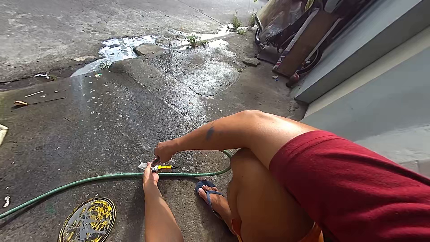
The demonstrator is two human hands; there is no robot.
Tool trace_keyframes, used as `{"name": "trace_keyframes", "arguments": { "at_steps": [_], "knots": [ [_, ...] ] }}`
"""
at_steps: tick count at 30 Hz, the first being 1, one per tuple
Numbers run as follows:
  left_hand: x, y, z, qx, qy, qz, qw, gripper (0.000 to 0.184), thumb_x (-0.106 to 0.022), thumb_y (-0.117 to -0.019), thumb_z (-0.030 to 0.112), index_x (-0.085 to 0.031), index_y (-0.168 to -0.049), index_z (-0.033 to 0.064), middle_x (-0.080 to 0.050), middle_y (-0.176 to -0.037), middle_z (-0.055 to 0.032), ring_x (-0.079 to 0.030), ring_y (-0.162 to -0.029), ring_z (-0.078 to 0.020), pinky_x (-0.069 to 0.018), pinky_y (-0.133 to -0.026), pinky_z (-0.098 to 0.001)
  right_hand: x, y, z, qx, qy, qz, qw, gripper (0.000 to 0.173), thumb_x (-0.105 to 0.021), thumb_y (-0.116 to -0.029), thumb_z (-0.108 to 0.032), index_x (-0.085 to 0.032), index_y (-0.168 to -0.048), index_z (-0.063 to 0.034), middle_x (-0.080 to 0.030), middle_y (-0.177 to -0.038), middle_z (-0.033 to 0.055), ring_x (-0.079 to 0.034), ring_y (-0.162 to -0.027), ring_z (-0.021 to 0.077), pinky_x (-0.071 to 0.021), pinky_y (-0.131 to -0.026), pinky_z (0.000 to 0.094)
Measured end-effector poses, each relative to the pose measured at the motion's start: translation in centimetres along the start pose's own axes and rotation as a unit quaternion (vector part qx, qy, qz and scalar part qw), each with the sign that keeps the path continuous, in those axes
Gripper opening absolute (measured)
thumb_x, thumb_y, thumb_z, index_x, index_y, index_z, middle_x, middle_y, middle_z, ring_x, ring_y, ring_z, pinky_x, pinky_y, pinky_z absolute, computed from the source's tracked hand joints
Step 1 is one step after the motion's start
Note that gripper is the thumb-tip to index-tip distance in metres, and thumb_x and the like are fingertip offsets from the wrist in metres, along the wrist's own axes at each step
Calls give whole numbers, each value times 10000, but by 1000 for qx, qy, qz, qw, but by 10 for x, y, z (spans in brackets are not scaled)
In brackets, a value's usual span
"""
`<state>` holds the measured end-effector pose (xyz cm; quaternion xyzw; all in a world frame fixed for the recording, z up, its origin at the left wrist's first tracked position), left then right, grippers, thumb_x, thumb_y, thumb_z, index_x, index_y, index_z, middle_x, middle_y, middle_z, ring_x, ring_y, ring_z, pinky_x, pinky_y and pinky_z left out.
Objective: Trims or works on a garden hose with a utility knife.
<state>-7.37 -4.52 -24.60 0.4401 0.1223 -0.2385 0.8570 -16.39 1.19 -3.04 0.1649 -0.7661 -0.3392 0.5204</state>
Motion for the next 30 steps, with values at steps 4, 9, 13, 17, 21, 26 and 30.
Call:
{"name": "trace_keyframes", "arguments": {
  "at_steps": [4, 9, 13, 17, 21, 26, 30],
  "knots": [
    [4, -1, -2, -19, -10, 0, 1000, 346, -419, -1104, 160, -479, -1369, -55, -617, -1223, -192, -638, -1016, -231, -548, -888, -372, 1, -1, 1, -8, -5, 4, 1000, 402, -636, -1022, -357, -690, -1133, 26, -687, -1042, 201, -676, -964, 340, -536, -794, 537],
    [1, 4, -1, -18, 31, -30, 999, 438, -283, -1142, 297, -454, -1388, -23, -618, -1253, -192, -656, -1020, -273, -562, -853, -456, -1, -3, 2, -13, -2, 0, 1000, 425, -626, -1024, -392, -697, -1116, 16, -689, -1006, 190, -679, -918, 328, -539, -758, 532],
    [3, -2, 0, -6, 62, -9, 998, 476, -220, -1139, 364, -440, -1372, 12, -616, -1221, -163, -646, -984, -258, -555, -818, -441, -2, -5, 3, -2, 4, 4, 1000, 417, -627, -1023, -389, -700, -1096, 15, -689, -993, 183, -678, -912, 324, -535, -763, 529],
    [2, -3, 0, 1, 70, -4, 998, 454, -249, -1129, 354, -459, -1352, 20, -621, -1185, -159, -642, -952, -246, -553, -790, -424, 0, -2, 0, 2, -1, 6, 1000, 388, -635, -1020, -365, -709, -1090, 9, -696, -1002, 185, -682, -929, 325, -538, -775, 536],
    [-3, 1, 2, 20, 70, -30, 997, 636, -150, -1103, 522, -445, -1403, 46, -603, -1236, -164, -626, -1003, -263, -535, -819, -457, 3, 2, -2, 5, 4, 12, 1000, 385, -637, -1019, -359, -707, -1100, 11, -695, -1026, 190, -678, -972, 337, -537, -804, 540],
    [-7, 2, 5, 3, 84, -27, 996, 400, -248, -1118, 316, -452, -1305, 28, -554, -1116, -147, -589, -924, -248, -529, -773, -444, 1, -1, -1, 0, 8, 10, 1000, 464, -607, -1029, -437, -701, -1092, 13, -695, -999, 184, -683, -939, 328, -541, -797, 535],
    [-5, 0, 3, 14, 62, -7, 998, 376, -325, -1130, 350, -447, -1321, 50, -544, -1066, -103, -583, -869, -188, -538, -755, -354, 1, -3, -1, 2, 5, 8, 1000, 407, -631, -1022, -377, -701, -1086, 18, -692, -1004, 189, -679, -943, 332, -537, -793, 538]
  ]
}}
Point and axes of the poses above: each hand's wrist, its own y-axis away from the middle knuckle, its own x-axis out of the back of the hand, z = x × y, the point moved 5 cm from there along -y, towards the middle knuckle
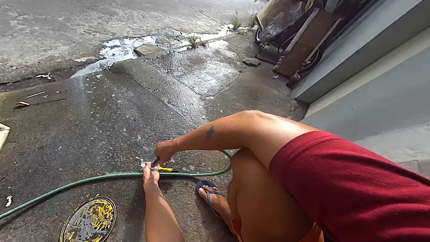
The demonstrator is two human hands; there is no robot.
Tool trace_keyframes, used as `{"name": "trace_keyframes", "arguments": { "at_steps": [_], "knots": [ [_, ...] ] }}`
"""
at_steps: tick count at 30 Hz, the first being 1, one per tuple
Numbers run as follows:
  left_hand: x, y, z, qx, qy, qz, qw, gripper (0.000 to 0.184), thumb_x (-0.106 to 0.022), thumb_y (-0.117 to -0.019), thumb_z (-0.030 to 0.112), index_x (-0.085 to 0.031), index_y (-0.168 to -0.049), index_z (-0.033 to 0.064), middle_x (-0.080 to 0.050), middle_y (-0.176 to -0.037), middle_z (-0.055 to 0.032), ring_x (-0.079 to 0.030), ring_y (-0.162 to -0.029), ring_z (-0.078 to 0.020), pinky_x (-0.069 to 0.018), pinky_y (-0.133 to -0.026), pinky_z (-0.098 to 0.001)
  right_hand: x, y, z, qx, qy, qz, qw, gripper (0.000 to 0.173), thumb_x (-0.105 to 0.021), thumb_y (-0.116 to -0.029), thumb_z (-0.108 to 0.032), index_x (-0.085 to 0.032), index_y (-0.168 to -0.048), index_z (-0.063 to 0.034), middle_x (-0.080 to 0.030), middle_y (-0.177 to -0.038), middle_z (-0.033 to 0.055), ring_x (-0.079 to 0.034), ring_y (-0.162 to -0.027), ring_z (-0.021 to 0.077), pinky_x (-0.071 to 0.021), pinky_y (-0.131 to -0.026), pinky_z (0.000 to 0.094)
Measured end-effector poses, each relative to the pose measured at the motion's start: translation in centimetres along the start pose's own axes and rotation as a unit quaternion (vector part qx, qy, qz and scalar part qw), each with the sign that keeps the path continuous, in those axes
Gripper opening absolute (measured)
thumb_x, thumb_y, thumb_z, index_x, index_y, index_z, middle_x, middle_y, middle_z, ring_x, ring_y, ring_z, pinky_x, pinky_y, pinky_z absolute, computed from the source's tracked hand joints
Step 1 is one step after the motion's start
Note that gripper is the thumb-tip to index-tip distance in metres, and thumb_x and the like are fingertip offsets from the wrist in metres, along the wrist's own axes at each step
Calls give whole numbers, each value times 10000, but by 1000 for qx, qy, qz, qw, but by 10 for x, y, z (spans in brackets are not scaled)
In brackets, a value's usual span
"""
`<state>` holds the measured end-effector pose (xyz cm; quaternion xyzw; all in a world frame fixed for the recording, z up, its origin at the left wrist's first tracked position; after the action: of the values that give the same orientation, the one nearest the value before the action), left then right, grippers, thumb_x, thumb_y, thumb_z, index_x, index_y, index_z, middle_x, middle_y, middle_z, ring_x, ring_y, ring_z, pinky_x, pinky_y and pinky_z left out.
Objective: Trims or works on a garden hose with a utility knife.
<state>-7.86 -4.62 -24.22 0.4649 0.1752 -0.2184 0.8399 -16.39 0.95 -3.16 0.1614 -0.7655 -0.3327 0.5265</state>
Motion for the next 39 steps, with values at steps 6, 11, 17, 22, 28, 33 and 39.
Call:
{"name": "trace_keyframes", "arguments": {
  "at_steps": [6, 11, 17, 22, 28, 33, 39],
  "knots": [
    [0, 3, 1, 1, 36, -2, 999, 465, -207, -1108, 415, -473, -1249, 62, -572, -1064, -125, -588, -863, -226, -522, -734, -410, 0, 0, 1, 2, -2, 0, 1000, 454, -607, -1031, -428, -706, -1079, 12, -693, -992, 184, -679, -946, 328, -535, -801, 537],
    [-1, 2, 4, -24, -14, -9, 1000, 267, -404, -1114, 270, -562, -1197, 72, -605, -998, -29, -593, -781, -107, -515, -671, -260, 2, 1, 0, -4, -9, -2, 1000, 386, -641, -1017, -352, -699, -1099, 20, -692, -1001, 192, -678, -940, 335, -536, -789, 543],
    [9, 3, 0, -28, -93, 19, 995, 419, -520, -1072, 396, -573, -1253, 22, -649, -1031, -84, -621, -869, -143, -539, -788, -318, 3, -2, 2, 6, -8, -5, 1000, 297, -662, -985, -252, -704, -1050, 35, -686, -982, 204, -669, -926, 349, -523, -775, 558],
    [7, 6, -1, -19, -52, 27, 998, 403, -506, -1084, 353, -537, -1293, 9, -627, -1035, -124, -624, -832, -186, -559, -739, -342, 5, -3, 1, -1, 7, -9, 1000, 294, -656, -985, -259, -708, -1045, 25, -691, -996, 213, -677, -946, 369, -527, -781, 581],
    [4, 3, 2, -6, 10, 11, 1000, 553, -282, -1108, 514, -537, -1269, 50, -616, -1036, -109, -597, -758, -185, -526, -653, -336, 5, 2, -4, 1, 9, -11, 1000, 369, -621, -1019, -332, -695, -1046, 29, -681, -991, 217, -668, -953, 374, -519, -787, 577],
    [6, 2, 1, 14, 19, 27, 999, 710, -139, -1084, 598, -555, -1257, 49, -647, -978, -134, -594, -694, -212, -511, -590, -363, 2, -2, -1, 10, -4, 5, 1000, 401, -607, -1032, -356, -701, -1090, 29, -690, -1021, 217, -667, -996, 370, -513, -845, 572],
    [8, 6, -2, 11, 21, 55, 998, 649, -192, -1095, 572, -537, -1307, 65, -642, -1058, -146, -583, -716, -213, -502, -606, -363, 1, 0, -4, 34, -4, 10, 999, 232, -643, -993, -231, -721, -1049, -21, -699, -1007, 190, -674, -980, 366, -522, -845, 594]
  ]
}}
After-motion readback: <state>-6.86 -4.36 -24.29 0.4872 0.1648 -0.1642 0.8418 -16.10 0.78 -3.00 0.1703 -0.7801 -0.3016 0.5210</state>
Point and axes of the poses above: each hand's wrist, its own y-axis away from the middle knuckle, its own x-axis out of the back of the hand, z = x × y, the point moved 5 cm from there along -y, towards the middle knuckle
